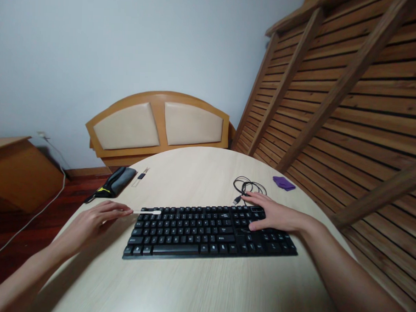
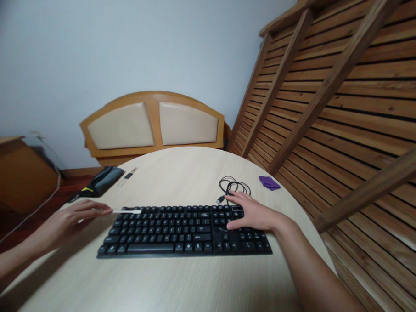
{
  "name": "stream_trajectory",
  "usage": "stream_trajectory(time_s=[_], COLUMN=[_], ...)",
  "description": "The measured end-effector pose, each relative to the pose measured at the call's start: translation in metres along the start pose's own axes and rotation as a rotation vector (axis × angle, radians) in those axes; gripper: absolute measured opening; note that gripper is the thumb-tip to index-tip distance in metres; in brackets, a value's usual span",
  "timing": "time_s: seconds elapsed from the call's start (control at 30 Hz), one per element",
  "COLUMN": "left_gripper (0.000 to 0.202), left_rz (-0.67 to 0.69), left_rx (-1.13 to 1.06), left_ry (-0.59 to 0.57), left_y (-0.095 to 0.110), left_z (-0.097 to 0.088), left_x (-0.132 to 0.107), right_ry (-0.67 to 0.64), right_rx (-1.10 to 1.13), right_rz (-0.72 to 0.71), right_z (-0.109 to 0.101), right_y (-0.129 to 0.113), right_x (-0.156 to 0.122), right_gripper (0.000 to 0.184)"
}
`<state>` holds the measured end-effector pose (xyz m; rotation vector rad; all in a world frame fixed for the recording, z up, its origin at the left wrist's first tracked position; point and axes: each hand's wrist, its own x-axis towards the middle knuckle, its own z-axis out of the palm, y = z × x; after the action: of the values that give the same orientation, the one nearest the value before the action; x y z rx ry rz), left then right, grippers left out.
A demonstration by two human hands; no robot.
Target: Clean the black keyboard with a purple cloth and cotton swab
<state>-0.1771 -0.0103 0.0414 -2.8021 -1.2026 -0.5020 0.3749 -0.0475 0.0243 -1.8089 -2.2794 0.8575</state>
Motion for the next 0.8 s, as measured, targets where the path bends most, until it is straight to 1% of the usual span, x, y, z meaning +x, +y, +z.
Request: stream_trajectory(time_s=[0.23, 0.4, 0.53, 0.67, 0.8], left_gripper=[0.033, 0.032, 0.029, 0.028, 0.030], left_rz=[-0.047, -0.072, -0.029, -0.069, -0.054], left_rx=[-0.063, -0.072, -0.069, -0.081, -0.082], left_ry=[0.059, 0.074, 0.063, 0.021, -0.021], left_y=[-0.017, -0.028, -0.035, -0.045, -0.054], left_z=[0.001, 0.007, 0.006, 0.006, 0.008], left_x=[-0.018, -0.027, -0.030, -0.034, -0.039], right_ry=[-0.015, -0.003, 0.001, -0.009, -0.008], right_rx=[0.004, 0.002, -0.002, -0.011, -0.011], right_rz=[0.030, 0.010, 0.005, 0.014, 0.013], right_z=[-0.001, 0.000, 0.000, 0.000, -0.001], right_y=[-0.004, -0.001, 0.002, 0.000, -0.003], right_x=[0.000, 0.000, 0.001, 0.001, 0.001], right_gripper=[0.117, 0.114, 0.113, 0.115, 0.115])
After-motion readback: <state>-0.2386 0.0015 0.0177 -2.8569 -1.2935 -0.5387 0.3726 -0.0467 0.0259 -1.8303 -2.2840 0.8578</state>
